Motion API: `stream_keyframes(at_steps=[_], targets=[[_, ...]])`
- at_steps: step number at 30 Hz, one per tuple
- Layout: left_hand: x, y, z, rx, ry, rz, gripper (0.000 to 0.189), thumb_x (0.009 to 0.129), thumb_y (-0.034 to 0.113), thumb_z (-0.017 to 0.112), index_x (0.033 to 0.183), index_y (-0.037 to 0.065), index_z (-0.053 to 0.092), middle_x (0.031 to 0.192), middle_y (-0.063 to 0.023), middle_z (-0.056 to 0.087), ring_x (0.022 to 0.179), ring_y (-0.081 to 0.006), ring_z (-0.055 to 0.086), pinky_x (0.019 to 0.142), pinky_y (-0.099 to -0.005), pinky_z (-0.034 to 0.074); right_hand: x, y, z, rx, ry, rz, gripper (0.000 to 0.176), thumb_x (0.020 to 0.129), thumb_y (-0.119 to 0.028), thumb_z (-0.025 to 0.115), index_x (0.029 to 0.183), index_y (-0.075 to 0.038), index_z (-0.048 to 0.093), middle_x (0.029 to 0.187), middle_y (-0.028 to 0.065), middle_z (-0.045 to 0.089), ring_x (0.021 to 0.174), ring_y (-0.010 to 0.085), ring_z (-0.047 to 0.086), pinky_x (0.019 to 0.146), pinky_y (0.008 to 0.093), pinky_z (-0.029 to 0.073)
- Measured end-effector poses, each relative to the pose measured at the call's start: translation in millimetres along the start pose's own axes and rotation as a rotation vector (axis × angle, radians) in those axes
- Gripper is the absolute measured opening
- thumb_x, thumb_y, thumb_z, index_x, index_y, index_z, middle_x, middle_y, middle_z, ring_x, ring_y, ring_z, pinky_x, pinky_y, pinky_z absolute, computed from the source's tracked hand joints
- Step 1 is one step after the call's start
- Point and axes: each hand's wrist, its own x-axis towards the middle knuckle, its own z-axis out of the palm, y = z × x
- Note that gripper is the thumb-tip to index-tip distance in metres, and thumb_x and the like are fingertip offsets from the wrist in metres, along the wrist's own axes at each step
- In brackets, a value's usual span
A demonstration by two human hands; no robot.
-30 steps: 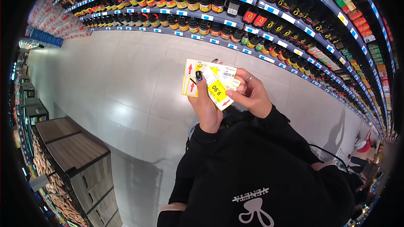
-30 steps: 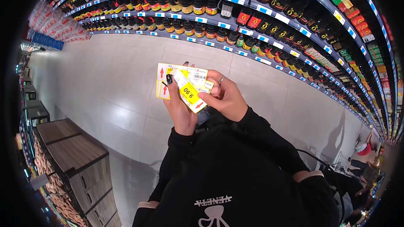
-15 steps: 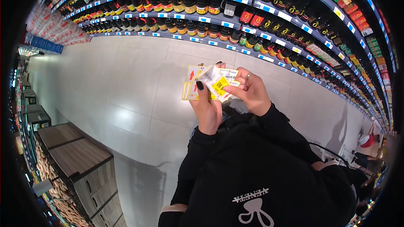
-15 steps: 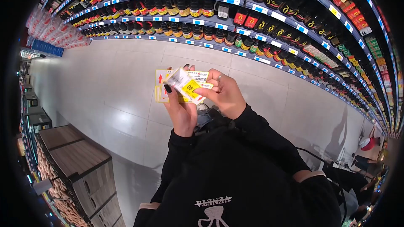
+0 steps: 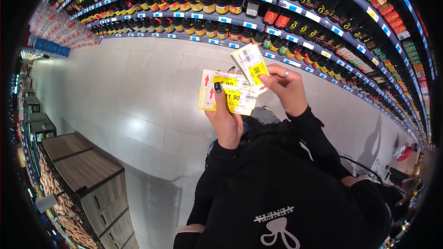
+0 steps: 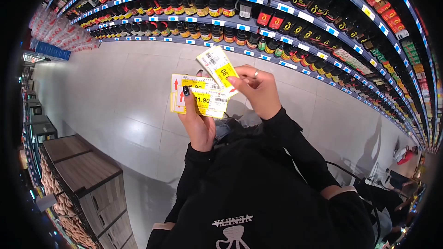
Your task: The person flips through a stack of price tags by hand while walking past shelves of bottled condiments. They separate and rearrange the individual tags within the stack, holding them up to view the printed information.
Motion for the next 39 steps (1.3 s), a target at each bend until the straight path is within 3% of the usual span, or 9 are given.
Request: stream_keyframes(at_steps=[3,6,9,13,14,18,27,31,39], targets=[[3,2,2,-0.023,-0.032,0.003,0.036,0.093,0.019,0.039,0.123,-0.001,0.032,0.122,-0.0188,0.046,0.111,-0.0261,0.049,0.090,-0.0346,0.044,1,-12,-8,0.100,0.029,0.095,0.028,0.079,0.000,0.060,0.105,0.007,0.052,0.102,0.0145,0.058,0.086,0.0136,0.059,0.071,0.0220,0.048],[5,1,2,-0.005,-0.032,0.042,0.042,0.094,0.027,0.036,0.128,0.003,0.027,0.127,-0.0190,0.042,0.118,-0.0275,0.043,0.095,-0.0369,0.040,3,-17,-11,0.317,0.208,-0.012,0.065,0.074,0.006,0.061,0.127,0.003,0.023,0.106,0.0198,0.054,0.088,0.0230,0.061,0.073,0.0309,0.053],[7,1,1,-0.017,-0.032,0.069,0.044,0.094,0.030,0.034,0.129,0.005,0.025,0.129,-0.0191,0.040,0.120,-0.0285,0.040,0.097,-0.0386,0.038,-1,-41,1,0.259,0.244,-0.123,0.069,0.074,0.007,0.060,0.129,-0.001,0.020,0.106,0.0214,0.053,0.089,0.0236,0.061,0.070,0.0320,0.055],[8,0,5,-0.116,-0.020,0.084,0.041,0.095,0.026,0.033,0.128,0.003,0.024,0.127,-0.0237,0.040,0.118,-0.0317,0.042,0.099,-0.0405,0.035,-7,-37,3,0.381,0.209,0.017,0.060,0.081,0.000,0.056,0.129,-0.002,0.020,0.099,0.0144,0.057,0.090,0.0221,0.061,0.071,0.0326,0.054],[9,0,3,-0.116,-0.020,0.083,0.041,0.095,0.026,0.033,0.128,0.003,0.024,0.127,-0.0237,0.040,0.118,-0.0317,0.042,0.099,-0.0405,0.035,-8,-32,6,0.387,0.213,-0.005,0.042,0.084,-0.006,0.055,0.121,0.001,0.036,0.093,0.0101,0.060,0.086,0.0165,0.061,0.072,0.0286,0.052],[11,-1,3,-0.092,-0.061,0.092,0.044,0.095,0.030,0.033,0.130,0.006,0.024,0.130,-0.0215,0.038,0.121,-0.0311,0.039,0.099,-0.0411,0.034,-11,-7,6,0.244,0.253,-0.070,0.015,0.083,-0.009,0.060,0.091,0.004,0.058,0.093,0.0101,0.062,0.073,0.0091,0.057,0.069,0.0220,0.045],[16,1,5,-0.085,-0.037,0.094,0.044,0.095,0.027,0.033,0.130,0.003,0.024,0.128,-0.0236,0.040,0.118,-0.0312,0.041,0.100,-0.0409,0.033,-1,-26,28,0.377,0.186,-0.030,0.058,0.074,0.006,0.061,0.124,0.004,0.031,0.096,0.0160,0.061,0.082,0.0213,0.063,0.062,0.0261,0.054],[18,1,7,-0.022,-0.055,0.132,0.046,0.094,0.028,0.034,0.130,0.002,0.024,0.126,-0.0249,0.040,0.118,-0.0319,0.042,0.100,-0.0413,0.033,0,-17,32,0.411,0.125,0.068,0.042,0.080,0.004,0.055,0.116,0.005,0.035,0.100,0.0197,0.056,0.087,0.0271,0.062,0.068,0.0336,0.056],[21,7,6,0.020,-0.113,0.149,0.047,0.092,0.019,0.042,0.131,0.002,0.023,0.125,-0.0243,0.040,0.118,-0.0305,0.041,0.099,-0.0405,0.034,4,-16,42,0.341,0.107,0.078,0.032,0.084,0.000,0.053,0.112,0.005,0.037,0.098,0.0191,0.057,0.079,0.0246,0.064,0.063,0.0278,0.056]])
